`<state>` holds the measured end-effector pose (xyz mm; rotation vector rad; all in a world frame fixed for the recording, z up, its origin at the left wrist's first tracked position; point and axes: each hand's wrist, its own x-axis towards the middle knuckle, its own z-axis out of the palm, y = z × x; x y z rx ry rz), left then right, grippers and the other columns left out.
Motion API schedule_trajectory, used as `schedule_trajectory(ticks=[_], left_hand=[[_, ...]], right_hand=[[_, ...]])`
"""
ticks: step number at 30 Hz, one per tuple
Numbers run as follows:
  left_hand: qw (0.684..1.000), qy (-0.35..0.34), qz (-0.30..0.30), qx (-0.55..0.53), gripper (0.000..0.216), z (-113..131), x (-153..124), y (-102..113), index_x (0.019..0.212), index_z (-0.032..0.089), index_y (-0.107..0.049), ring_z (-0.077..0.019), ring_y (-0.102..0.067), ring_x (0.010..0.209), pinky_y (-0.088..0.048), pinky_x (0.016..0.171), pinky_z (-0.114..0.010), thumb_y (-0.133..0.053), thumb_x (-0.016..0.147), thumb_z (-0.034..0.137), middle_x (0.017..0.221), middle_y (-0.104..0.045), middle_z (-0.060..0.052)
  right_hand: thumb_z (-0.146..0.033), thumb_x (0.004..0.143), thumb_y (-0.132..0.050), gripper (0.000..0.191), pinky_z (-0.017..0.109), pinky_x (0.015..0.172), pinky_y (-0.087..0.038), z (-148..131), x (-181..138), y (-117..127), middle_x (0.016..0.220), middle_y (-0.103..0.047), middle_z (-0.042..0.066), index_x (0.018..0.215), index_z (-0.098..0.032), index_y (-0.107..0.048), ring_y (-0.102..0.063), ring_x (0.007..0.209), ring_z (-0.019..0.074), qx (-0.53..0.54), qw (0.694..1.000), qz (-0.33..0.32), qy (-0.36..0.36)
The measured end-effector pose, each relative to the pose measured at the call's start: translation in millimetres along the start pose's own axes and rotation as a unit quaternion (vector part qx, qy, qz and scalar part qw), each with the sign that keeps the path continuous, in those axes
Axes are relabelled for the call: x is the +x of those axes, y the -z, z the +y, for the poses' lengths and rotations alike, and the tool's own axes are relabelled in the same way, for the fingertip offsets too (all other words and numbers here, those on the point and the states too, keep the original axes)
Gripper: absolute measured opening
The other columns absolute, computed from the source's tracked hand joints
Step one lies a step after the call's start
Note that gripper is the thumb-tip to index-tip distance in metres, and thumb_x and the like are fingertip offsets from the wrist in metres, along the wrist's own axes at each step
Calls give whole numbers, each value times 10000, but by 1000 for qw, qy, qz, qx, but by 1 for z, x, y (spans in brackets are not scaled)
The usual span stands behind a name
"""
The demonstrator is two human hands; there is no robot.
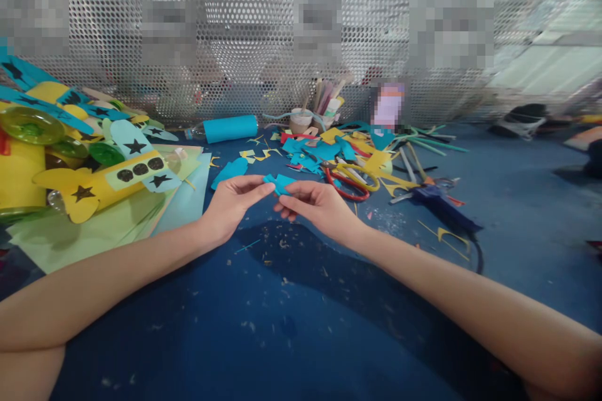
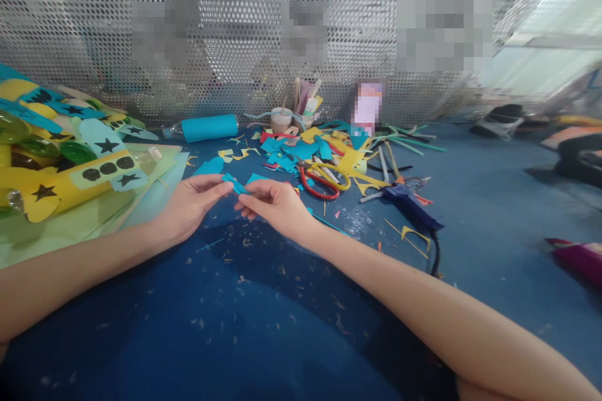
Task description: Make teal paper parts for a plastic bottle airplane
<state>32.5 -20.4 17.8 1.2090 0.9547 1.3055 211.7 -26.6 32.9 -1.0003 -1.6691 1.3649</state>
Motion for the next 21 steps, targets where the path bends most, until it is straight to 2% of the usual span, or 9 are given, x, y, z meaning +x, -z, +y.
schedule_trajectory(ticks=[10, 17, 21], left_hand=[[995, -48, -7, 92, 211, 0, -3, -1, 680, 212, -669, -148, -580, 680, -471, 648, -309, -778, 665, 392, 697, -659, 15], [995, -53, -10, 82, 158, 0, -1, 3, 792, 232, -736, -171, -650, 746, -532, 707, -338, -737, 740, 381, 789, -731, -16], [997, -43, -1, 61, 133, -1, 0, 3, 786, 238, -747, -174, -667, 764, -547, 737, -348, -751, 732, 359, 768, -735, -13]], right_hand=[[-481, 765, -684, 285, 317, 706, -561, 3, 1, 0, 776, -727, 32, 793, -198, -688, -674, 695, 135, -8, 999, -31, 4], [-427, 777, -680, 224, 320, 716, -560, 3, 1, -1, 789, -733, 26, 808, -205, -675, -677, 698, 132, -5, 1000, -14, 2], [-404, 785, -670, 200, 318, 717, -557, 4, 2, 0, 779, -728, 26, 785, -205, -662, -670, 688, 128, -17, 1000, -10, 8]])
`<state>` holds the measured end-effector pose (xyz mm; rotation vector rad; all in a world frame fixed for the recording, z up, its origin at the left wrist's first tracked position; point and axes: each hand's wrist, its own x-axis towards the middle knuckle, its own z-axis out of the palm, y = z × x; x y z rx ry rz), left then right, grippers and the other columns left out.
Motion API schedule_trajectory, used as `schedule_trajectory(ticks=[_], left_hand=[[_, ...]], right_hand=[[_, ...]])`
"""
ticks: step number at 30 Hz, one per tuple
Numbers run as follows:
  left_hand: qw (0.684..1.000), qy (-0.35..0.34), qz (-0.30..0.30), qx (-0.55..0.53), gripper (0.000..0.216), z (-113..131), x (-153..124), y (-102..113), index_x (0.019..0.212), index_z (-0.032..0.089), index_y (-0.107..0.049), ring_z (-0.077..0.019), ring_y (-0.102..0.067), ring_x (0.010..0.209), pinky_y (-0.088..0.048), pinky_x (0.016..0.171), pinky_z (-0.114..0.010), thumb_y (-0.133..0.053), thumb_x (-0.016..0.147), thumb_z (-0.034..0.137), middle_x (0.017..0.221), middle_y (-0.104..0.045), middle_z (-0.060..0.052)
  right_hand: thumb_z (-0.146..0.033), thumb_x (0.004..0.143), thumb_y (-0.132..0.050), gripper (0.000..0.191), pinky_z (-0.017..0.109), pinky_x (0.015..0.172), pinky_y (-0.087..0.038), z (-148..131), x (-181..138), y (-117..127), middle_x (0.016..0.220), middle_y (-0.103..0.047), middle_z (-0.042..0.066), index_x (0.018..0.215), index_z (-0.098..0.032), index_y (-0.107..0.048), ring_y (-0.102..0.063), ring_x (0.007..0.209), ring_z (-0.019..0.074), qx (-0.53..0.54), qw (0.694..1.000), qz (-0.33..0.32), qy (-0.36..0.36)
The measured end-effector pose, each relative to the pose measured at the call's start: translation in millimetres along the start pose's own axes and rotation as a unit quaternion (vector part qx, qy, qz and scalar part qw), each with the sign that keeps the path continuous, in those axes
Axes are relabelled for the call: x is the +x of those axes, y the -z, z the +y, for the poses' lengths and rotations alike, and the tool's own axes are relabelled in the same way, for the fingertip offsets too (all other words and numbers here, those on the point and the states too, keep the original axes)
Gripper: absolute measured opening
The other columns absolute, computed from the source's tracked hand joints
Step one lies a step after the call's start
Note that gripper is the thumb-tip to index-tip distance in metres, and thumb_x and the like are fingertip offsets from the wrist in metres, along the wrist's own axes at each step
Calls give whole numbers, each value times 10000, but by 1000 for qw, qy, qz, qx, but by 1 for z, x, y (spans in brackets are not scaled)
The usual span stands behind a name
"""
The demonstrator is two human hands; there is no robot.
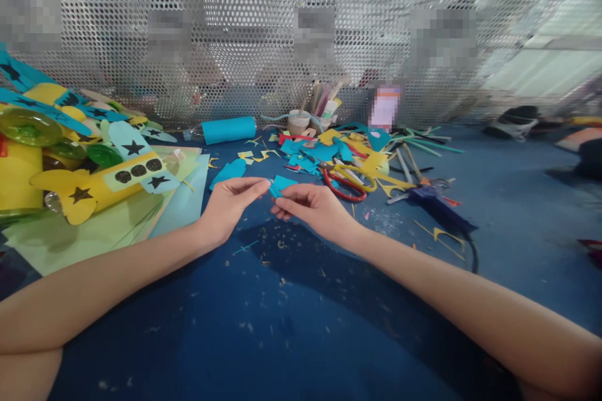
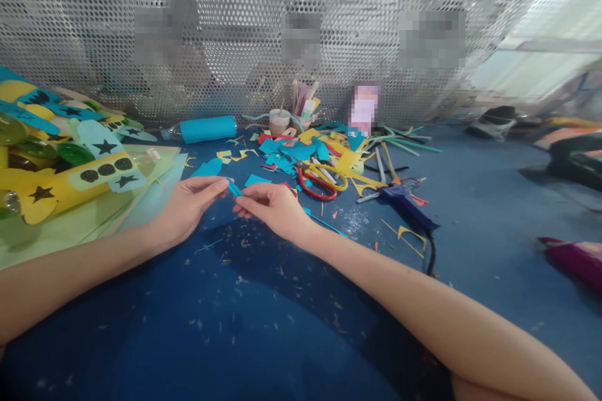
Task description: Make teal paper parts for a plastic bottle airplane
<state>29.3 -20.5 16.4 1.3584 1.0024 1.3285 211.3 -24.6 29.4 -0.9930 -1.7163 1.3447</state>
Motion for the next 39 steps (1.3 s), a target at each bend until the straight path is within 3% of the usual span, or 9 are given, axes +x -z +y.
schedule_trajectory(ticks=[6, 15, 21, 34, 39], left_hand=[[1000, -9, -4, 6, 123, -3, 0, 1, 807, 237, -742, -191, -676, 839, -554, 763, -363, -737, 756, 348, 831, -743, -27], [996, 40, 20, -74, 153, 0, 0, -3, 752, 229, -748, -126, -628, 715, -518, 741, -286, -812, 650, 323, 777, -726, 0], [990, 65, -27, -120, 132, 0, 0, -4, 730, 232, -759, -119, -622, 698, -504, 729, -265, -820, 634, 299, 739, -722, 13], [996, 62, 25, -57, 157, -1, -5, -4, 729, 221, -756, -136, -610, 707, -489, 715, -273, -815, 650, 343, 732, -712, -9], [994, 60, -18, -93, 164, -5, -1, -3, 753, 234, -761, -134, -616, 725, -491, 750, -285, -822, 645, 342, 781, -722, 1]], right_hand=[[-426, 780, -671, 222, 335, 716, -555, 3, 1, 1, 769, -720, 33, 778, -205, -657, -665, 682, 137, -7, 1000, -6, 2], [-366, 795, -657, 187, 291, 691, -552, 3, 2, 1, 736, -715, 24, 773, -181, -663, -651, 647, 111, -16, 1000, 8, -1], [-379, 801, -656, 200, 274, 668, -552, 4, 3, 2, 734, -718, 19, 777, -181, -676, -653, 642, 107, -9, 1000, -10, 5], [-333, 814, -632, 158, 269, 657, -559, 7, 1, 0, 744, -724, 16, 787, -187, -687, -662, 641, 109, -24, 999, 1, 23], [-324, 833, -610, 167, 258, 647, -554, 6, 1, 1, 740, -720, 16, 786, -185, -690, -656, 632, 102, -34, 999, -3, 33]])
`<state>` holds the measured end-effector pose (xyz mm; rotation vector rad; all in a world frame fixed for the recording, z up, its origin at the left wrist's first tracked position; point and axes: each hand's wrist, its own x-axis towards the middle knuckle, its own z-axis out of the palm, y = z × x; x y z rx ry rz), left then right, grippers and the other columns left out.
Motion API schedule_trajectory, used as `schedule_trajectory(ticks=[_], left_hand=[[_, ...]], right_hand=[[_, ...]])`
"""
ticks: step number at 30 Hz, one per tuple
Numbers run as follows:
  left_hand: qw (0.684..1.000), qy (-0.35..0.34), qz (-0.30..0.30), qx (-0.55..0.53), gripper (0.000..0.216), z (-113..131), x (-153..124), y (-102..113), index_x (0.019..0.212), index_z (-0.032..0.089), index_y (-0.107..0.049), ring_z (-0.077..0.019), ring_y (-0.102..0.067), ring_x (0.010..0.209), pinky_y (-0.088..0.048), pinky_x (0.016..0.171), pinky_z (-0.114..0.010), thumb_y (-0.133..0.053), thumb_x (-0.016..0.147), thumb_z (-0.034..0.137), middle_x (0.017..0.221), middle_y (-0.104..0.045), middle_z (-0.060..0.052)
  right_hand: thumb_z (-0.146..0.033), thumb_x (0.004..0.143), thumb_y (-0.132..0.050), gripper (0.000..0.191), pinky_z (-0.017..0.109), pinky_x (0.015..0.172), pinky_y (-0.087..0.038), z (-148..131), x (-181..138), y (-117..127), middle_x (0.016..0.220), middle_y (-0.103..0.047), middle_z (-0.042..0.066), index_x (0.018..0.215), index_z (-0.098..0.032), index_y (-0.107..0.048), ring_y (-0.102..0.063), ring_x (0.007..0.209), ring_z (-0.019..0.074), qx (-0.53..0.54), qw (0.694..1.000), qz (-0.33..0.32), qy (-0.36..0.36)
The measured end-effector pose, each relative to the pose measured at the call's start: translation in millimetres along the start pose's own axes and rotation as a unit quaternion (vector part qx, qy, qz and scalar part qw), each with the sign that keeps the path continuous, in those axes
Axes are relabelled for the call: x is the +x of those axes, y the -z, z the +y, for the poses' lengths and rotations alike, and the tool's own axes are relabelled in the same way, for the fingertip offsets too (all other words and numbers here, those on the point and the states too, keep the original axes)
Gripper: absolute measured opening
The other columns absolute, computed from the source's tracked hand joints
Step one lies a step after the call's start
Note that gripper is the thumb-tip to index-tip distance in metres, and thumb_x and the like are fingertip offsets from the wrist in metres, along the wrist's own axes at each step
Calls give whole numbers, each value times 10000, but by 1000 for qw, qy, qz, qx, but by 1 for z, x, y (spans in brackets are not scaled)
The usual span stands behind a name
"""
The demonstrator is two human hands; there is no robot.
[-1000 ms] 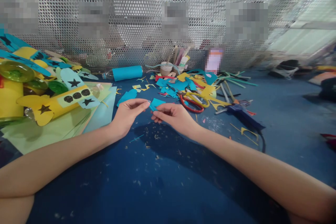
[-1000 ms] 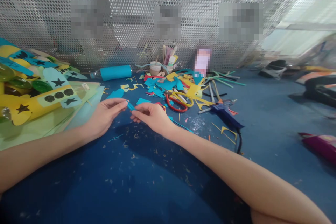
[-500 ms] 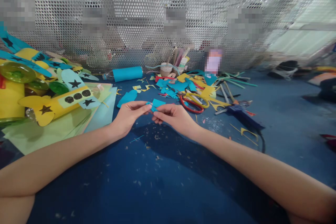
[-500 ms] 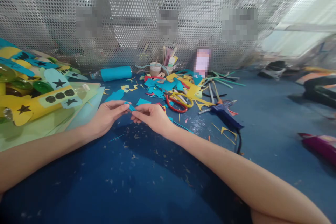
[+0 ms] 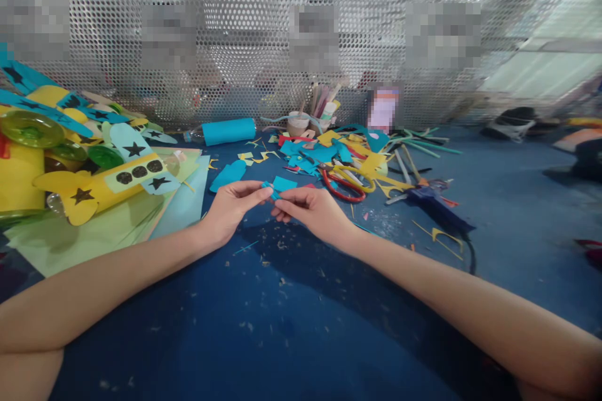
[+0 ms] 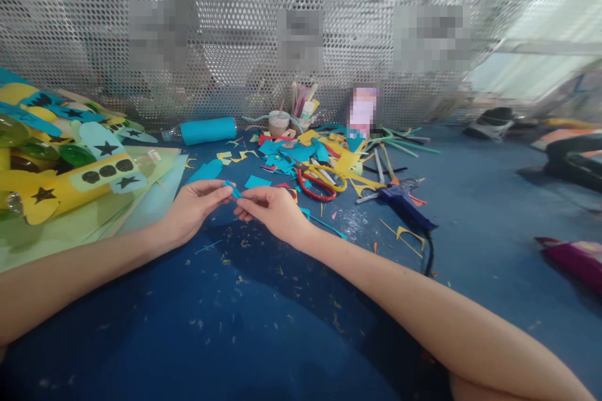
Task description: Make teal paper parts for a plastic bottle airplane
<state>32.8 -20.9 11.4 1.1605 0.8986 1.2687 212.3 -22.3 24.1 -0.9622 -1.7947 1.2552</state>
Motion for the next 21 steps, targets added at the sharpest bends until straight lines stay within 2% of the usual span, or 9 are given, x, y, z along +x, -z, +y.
schedule_trajectory(ticks=[4, 11, 21], left_hand=[[999, -5, -34, 6, 127, -2, 1, 2, 787, 255, -769, -130, -608, 750, -479, 764, -280, -801, 684, 321, 804, -724, 12], [1000, 0, -15, 4, 119, -2, -2, 2, 771, 248, -770, -112, -593, 735, -460, 756, -261, -812, 681, 314, 809, -727, 15], [999, 8, 24, 28, 168, -1, -5, -3, 732, 219, -751, -136, -587, 726, -448, 736, -284, -818, 638, 341, 767, -702, 4]], right_hand=[[-331, 849, -595, 198, 247, 638, -549, 1, 1, 1, 727, -713, 15, 758, -183, -690, -645, 618, 92, -6, 1000, -10, 6], [-371, 846, -593, 217, 265, 650, -558, 5, 1, 0, 767, -724, 24, 807, -181, -691, -662, 647, 108, -13, 1000, -8, 7], [-351, 867, -568, 224, 252, 643, -559, 2, -1, -2, 767, -727, 27, 796, -174, -684, -663, 634, 101, -19, 1000, -13, -2]])
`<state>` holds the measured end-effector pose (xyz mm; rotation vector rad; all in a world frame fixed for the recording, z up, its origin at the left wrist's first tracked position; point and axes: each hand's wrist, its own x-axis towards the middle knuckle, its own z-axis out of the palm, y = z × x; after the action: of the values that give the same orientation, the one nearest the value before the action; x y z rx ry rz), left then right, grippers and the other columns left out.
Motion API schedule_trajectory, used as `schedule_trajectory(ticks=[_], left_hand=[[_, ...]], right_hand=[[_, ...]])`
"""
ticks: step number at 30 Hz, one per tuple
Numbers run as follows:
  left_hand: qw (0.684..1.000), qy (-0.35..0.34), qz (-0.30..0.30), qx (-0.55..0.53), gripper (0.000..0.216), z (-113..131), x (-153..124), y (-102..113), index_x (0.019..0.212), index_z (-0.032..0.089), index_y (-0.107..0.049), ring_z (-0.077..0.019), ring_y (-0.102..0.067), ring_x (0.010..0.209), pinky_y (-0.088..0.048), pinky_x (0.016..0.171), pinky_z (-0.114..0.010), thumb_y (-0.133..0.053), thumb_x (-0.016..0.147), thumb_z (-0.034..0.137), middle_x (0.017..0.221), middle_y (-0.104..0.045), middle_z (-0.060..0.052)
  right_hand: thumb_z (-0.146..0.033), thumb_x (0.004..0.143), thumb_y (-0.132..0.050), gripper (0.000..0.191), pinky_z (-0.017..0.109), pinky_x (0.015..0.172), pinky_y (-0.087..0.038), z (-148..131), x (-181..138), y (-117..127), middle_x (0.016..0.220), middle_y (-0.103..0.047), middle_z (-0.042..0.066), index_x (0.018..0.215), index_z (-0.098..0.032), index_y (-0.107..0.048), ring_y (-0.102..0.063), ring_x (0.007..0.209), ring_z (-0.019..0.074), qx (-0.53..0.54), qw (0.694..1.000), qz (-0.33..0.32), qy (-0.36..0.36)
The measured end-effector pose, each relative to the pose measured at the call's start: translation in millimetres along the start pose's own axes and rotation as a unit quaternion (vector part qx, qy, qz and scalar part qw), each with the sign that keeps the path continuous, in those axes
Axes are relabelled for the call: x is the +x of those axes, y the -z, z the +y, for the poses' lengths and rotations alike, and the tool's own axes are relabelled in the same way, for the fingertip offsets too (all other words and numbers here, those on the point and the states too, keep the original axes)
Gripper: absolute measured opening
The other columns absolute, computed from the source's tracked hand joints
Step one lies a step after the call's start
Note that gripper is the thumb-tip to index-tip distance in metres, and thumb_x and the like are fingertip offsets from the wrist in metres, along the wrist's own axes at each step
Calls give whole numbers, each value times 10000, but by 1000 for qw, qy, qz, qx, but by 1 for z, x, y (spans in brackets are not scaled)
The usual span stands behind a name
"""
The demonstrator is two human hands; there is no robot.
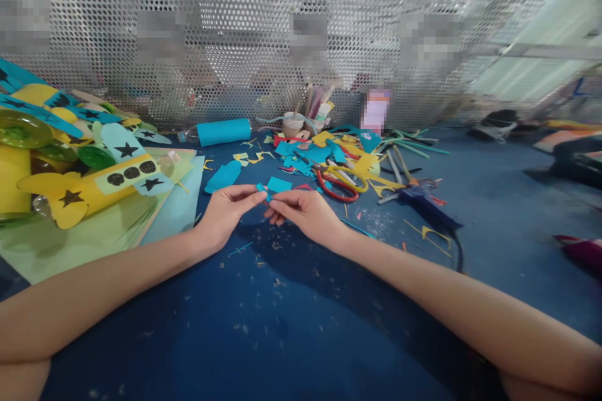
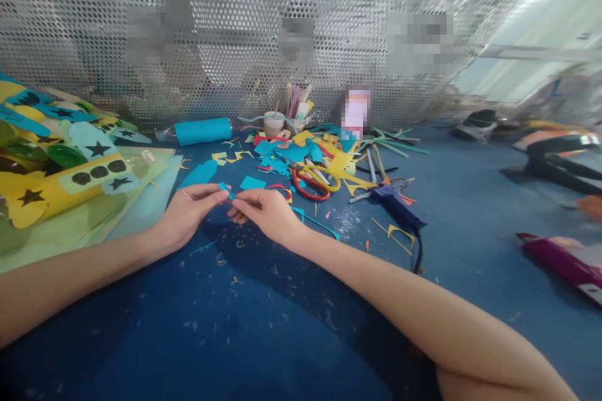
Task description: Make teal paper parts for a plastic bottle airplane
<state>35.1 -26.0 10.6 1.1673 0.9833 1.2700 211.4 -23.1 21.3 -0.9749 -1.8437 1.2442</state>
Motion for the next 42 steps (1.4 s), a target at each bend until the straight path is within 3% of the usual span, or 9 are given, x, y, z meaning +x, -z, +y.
schedule_trajectory(ticks=[9, 14, 20, 31, 36, 39, 42], left_hand=[[999, 0, 21, 24, 187, -3, 1, -1, 751, 226, -758, -172, -630, 798, -477, 796, -307, -826, 619, 340, 840, -734, -16], [999, -4, 33, 37, 187, -3, 0, -2, 740, 225, -758, -175, -625, 788, -479, 768, -303, -825, 613, 345, 814, -731, -17], [998, 11, 52, 19, 190, -3, 0, -3, 709, 212, -747, -145, -600, 713, -462, 718, -279, -844, 589, 324, 749, -716, 0], [999, 12, 41, 22, 218, -4, 0, -3, 737, 205, -748, -172, -637, 768, -481, 788, -316, -839, 586, 332, 813, -734, -21], [999, 5, 48, 0, 232, -8, 4, 0, 752, 190, -734, -152, -634, 711, -494, 742, -291, -839, 600, 332, 723, -715, -10], [997, 20, 67, -38, 252, -6, 4, 0, 745, 183, -729, -132, -640, 683, -509, 744, -274, -858, 576, 319, 700, -706, 5], [994, 43, 78, -60, 269, -3, 3, -1, 750, 180, -732, -134, -655, 657, -532, 745, -286, -868, 556, 306, 693, -708, 5]], right_hand=[[-420, 867, -590, 270, 259, 663, -577, 3, -2, 0, 836, -743, 33, 886, -178, -709, -673, 651, 102, 16, 1000, -3, -22], [-395, 869, -587, 251, 243, 661, -572, 4, -1, 0, 799, -734, 27, 823, -175, -699, -664, 633, 90, 22, 999, -2, -27], [-444, 758, -695, 269, 260, 662, -574, 5, -1, -1, 784, -732, 18, 807, -180, -686, -666, 626, 103, 49, 998, 12, -41], [-428, 803, -645, 244, 266, 642, -574, 12, 0, 2, 777, -733, 22, 786, -189, -688, -682, 626, 121, -19, 999, 13, -22], [-398, 853, -589, 236, 278, 669, -569, 6, 0, 10, 790, -739, 21, 853, -202, -720, -688, 653, 135, -138, 990, 11, 23], [-365, 890, -559, 222, 245, 714, -544, 0, 2, 27, 817, -745, 0, 877, -224, -731, -689, 712, 126, -317, 947, 29, 31], [-314, 901, -549, 221, 282, 737, -509, -2, 2, 64, 850, -744, 61, 910, -184, -728, -679, 775, 173, -426, 898, 107, -16]])
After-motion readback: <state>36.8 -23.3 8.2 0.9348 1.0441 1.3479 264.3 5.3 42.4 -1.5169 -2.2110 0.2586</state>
